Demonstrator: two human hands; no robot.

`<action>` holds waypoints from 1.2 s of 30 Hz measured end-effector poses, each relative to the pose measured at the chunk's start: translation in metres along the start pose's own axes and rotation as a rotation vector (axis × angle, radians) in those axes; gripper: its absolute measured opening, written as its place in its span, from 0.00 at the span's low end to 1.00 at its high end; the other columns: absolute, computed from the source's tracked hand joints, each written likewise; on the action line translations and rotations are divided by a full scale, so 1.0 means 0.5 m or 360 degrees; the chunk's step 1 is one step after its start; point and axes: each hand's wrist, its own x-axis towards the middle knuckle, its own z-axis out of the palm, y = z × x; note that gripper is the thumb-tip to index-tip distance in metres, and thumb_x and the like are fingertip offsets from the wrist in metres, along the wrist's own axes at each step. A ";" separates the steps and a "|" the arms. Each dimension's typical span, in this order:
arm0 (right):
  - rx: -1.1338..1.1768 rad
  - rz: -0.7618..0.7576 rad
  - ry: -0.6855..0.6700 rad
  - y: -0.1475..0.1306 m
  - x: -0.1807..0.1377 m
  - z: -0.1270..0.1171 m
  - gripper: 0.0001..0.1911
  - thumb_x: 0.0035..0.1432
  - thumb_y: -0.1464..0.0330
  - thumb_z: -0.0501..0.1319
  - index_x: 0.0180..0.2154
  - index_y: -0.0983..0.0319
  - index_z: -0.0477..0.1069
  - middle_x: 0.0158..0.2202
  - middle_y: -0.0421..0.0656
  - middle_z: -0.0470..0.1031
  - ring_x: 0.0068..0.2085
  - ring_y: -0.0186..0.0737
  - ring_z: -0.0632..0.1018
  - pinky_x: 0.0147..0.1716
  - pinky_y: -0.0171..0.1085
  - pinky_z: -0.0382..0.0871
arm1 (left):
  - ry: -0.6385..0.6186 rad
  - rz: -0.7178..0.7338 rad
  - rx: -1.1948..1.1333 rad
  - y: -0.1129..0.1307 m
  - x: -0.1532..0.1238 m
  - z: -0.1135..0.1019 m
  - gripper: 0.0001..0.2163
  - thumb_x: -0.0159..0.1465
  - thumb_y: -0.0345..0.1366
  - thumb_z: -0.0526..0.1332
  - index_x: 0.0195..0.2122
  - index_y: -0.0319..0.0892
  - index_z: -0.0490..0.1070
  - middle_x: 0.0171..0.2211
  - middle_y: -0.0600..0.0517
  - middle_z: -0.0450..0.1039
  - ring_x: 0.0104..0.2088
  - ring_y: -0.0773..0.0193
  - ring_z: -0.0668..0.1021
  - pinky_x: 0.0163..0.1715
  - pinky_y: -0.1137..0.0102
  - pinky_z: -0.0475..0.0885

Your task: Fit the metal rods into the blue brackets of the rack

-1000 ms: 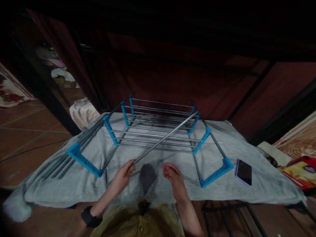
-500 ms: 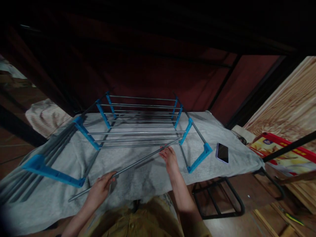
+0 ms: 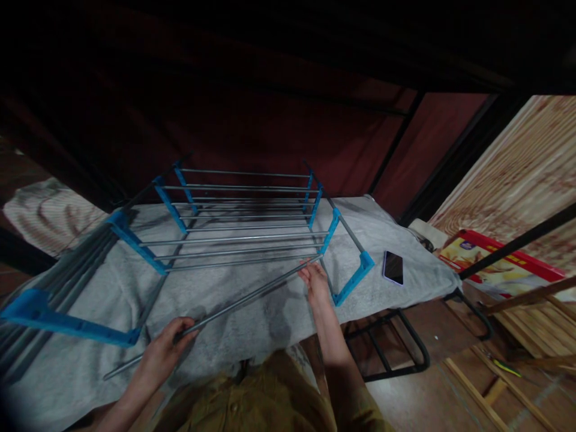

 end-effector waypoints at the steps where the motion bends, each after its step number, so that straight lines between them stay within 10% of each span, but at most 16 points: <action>1: 0.0002 -0.0001 0.0011 -0.001 0.002 -0.003 0.09 0.50 0.68 0.71 0.34 0.58 0.73 0.35 0.41 0.82 0.34 0.34 0.80 0.36 0.34 0.77 | -0.0008 0.0015 0.0005 0.002 0.001 -0.001 0.15 0.65 0.52 0.56 0.38 0.46 0.71 0.35 0.50 0.79 0.36 0.55 0.82 0.38 0.63 0.78; 22: 0.0042 -0.0071 0.0135 -0.010 0.029 -0.018 0.09 0.52 0.65 0.69 0.34 0.57 0.71 0.34 0.38 0.81 0.32 0.33 0.79 0.33 0.33 0.76 | 0.0011 0.0119 0.0175 0.007 0.005 -0.008 0.22 0.65 0.60 0.51 0.40 0.48 0.74 0.38 0.49 0.83 0.39 0.51 0.84 0.41 0.59 0.80; 36: 0.0009 -0.0018 0.0293 0.005 0.027 -0.041 0.10 0.50 0.68 0.69 0.29 0.57 0.67 0.28 0.35 0.79 0.29 0.30 0.78 0.35 0.33 0.77 | -0.0070 0.0200 0.0307 0.028 0.009 0.001 0.15 0.68 0.48 0.54 0.45 0.46 0.76 0.42 0.47 0.81 0.43 0.52 0.81 0.46 0.59 0.75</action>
